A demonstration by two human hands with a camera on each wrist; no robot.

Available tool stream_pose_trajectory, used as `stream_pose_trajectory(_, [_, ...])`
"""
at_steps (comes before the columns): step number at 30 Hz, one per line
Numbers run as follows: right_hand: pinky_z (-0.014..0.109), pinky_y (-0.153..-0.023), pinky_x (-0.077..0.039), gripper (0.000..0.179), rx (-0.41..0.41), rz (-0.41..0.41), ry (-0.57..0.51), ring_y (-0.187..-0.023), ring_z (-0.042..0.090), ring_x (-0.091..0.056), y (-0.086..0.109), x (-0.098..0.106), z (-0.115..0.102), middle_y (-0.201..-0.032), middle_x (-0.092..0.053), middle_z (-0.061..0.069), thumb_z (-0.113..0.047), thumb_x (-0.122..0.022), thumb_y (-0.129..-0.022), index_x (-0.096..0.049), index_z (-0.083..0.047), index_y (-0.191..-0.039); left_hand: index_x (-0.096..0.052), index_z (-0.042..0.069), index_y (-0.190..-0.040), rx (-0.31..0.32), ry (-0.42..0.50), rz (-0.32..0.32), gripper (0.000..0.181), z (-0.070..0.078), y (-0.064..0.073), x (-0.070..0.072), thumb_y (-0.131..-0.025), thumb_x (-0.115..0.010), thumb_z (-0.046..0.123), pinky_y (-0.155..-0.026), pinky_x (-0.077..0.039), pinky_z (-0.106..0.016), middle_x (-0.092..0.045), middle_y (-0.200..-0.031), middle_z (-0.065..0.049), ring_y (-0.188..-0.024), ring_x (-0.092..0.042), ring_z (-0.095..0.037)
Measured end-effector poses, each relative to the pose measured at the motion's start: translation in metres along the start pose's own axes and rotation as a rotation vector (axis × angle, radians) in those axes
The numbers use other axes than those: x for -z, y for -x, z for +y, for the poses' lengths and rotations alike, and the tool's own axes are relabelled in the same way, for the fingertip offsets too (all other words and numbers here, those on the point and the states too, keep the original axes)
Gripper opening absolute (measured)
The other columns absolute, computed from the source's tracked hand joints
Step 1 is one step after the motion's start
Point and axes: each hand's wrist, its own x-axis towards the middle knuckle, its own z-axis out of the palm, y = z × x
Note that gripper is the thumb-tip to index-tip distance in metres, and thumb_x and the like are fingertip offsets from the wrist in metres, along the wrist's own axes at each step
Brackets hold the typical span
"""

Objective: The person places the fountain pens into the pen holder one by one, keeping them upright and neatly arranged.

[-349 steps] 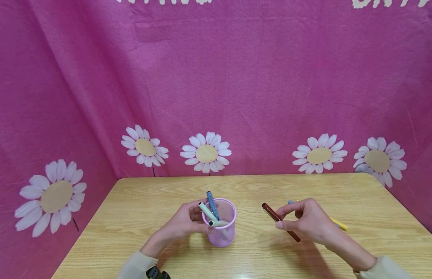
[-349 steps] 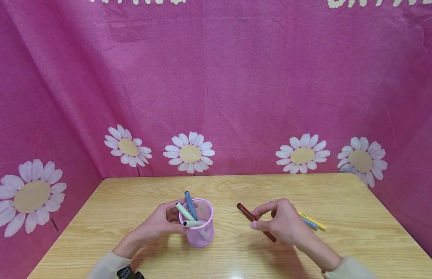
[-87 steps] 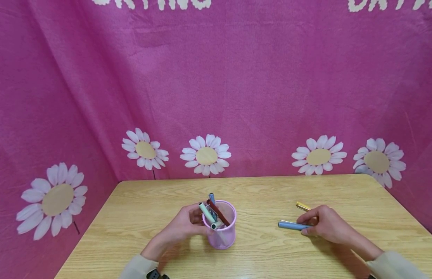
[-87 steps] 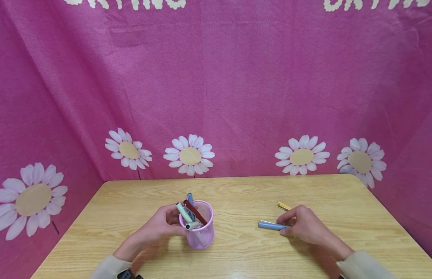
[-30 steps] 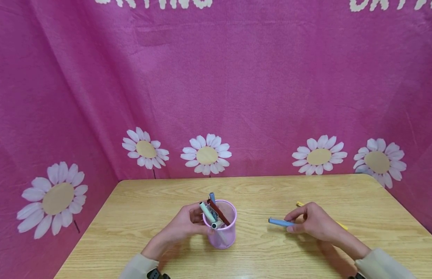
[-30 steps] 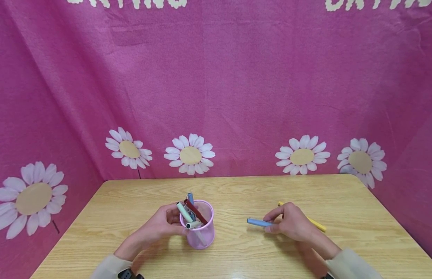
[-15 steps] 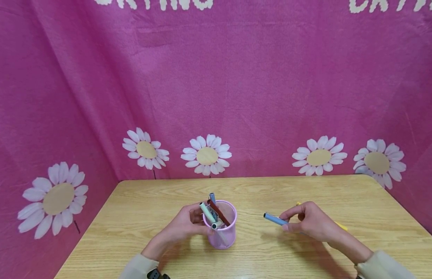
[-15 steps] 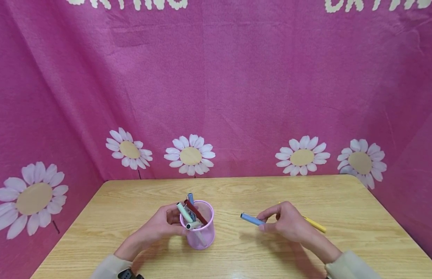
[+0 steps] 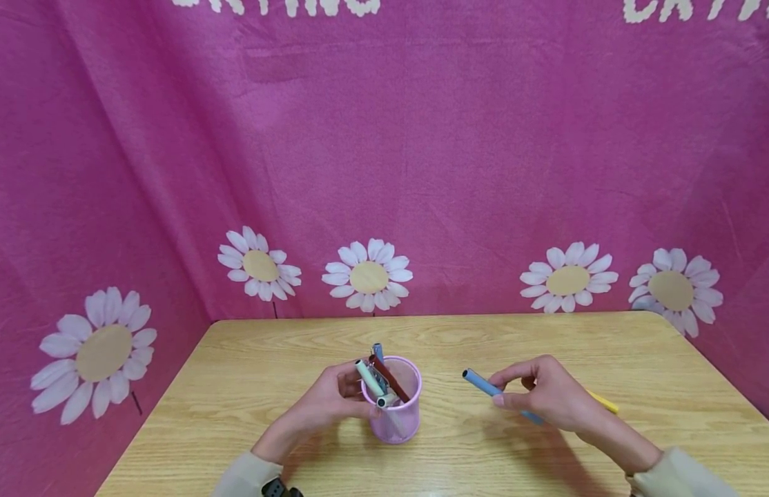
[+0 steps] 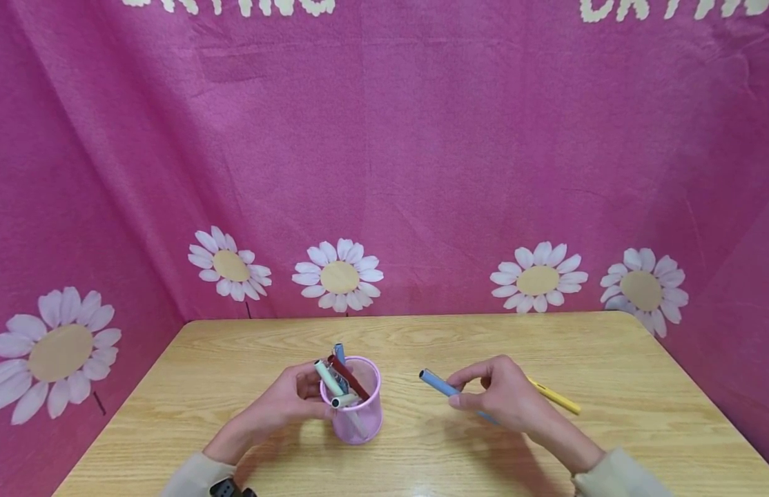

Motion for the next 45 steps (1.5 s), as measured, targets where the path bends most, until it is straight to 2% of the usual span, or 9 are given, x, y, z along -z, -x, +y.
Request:
stream_pose_trajectory(3, [0.026,-0.050,-0.031,0.024,-0.008,0.006,-0.021,-0.063,0.012,-0.032,0.000,-0.002,-0.007,-0.070,-0.045,-0.001,-0.014,-0.088,-0.085,-0.083,-0.009,-0.108,-0.060,-0.003,-0.142,0.015,-0.009,0.006,0.062,0.001,0.000,0.000,-0.085,-0.085,0.001,-0.100,-0.056,-0.034,-0.071,-0.127,-0.017,-0.116,-0.067,-0.028])
stream_pose_trajectory(10, [0.027,-0.051,-0.032,0.023,0.028,0.047,-0.062,-0.062,0.012,-0.032,-0.004,-0.011,-0.021,-0.072,-0.058,0.002,-0.014,-0.089,-0.084,-0.084,-0.010,-0.106,-0.060,-0.004,-0.142,0.011,-0.010,0.003,0.063,0.000,0.001,0.001,-0.084,-0.085,0.000,-0.099,-0.056,-0.034,-0.071,-0.126,-0.018,-0.114,-0.068,-0.027])
stream_pose_trajectory(16, [0.027,-0.052,-0.033,0.023,0.062,0.071,-0.074,-0.062,0.012,-0.035,-0.008,-0.017,-0.031,-0.074,-0.062,0.002,-0.015,-0.090,-0.083,-0.084,-0.011,-0.105,-0.061,-0.001,-0.141,0.020,-0.018,0.009,0.060,-0.001,0.000,0.001,-0.086,-0.085,0.002,-0.098,-0.056,-0.034,-0.071,-0.126,-0.017,-0.115,-0.068,-0.028])
stream_pose_trajectory(24, [0.025,-0.059,-0.034,0.022,0.085,0.074,-0.096,-0.066,0.013,-0.038,-0.014,-0.023,-0.047,-0.092,-0.074,0.002,-0.016,-0.090,-0.084,-0.084,-0.010,-0.105,-0.060,-0.001,-0.143,0.030,-0.028,0.009,0.062,-0.001,-0.001,0.001,-0.086,-0.084,0.002,-0.099,-0.056,-0.035,-0.071,-0.127,-0.016,-0.114,-0.068,-0.029])
stream_pose_trajectory(31, [0.026,-0.056,-0.034,0.023,0.103,0.086,-0.104,-0.063,0.012,-0.038,-0.019,-0.028,-0.061,-0.086,-0.071,0.004,-0.017,-0.090,-0.083,-0.084,-0.010,-0.105,-0.061,-0.002,-0.141,0.023,-0.028,0.003,0.060,-0.001,-0.001,0.001,-0.086,-0.084,0.001,-0.100,-0.056,-0.034,-0.071,-0.127,-0.017,-0.114,-0.068,-0.028])
stream_pose_trajectory(40, [0.024,-0.059,-0.033,0.022,0.115,0.082,-0.160,-0.067,0.012,-0.039,-0.028,-0.036,-0.078,-0.100,-0.077,0.004,-0.016,-0.089,-0.085,-0.084,-0.010,-0.106,-0.061,0.000,-0.143,0.042,-0.016,0.014,0.062,0.000,0.000,0.000,-0.085,-0.084,0.002,-0.102,-0.054,-0.036,-0.071,-0.128,-0.016,-0.116,-0.067,-0.030])
stream_pose_trajectory(45, [0.024,-0.058,-0.031,0.023,0.111,0.089,-0.186,-0.068,0.014,-0.037,-0.032,-0.041,-0.087,-0.099,-0.077,0.004,-0.017,-0.089,-0.085,-0.084,-0.010,-0.107,-0.061,0.000,-0.143,0.037,-0.013,0.008,0.062,0.000,0.000,0.000,-0.086,-0.084,0.001,-0.103,-0.054,-0.036,-0.070,-0.129,-0.016,-0.117,-0.067,-0.030])
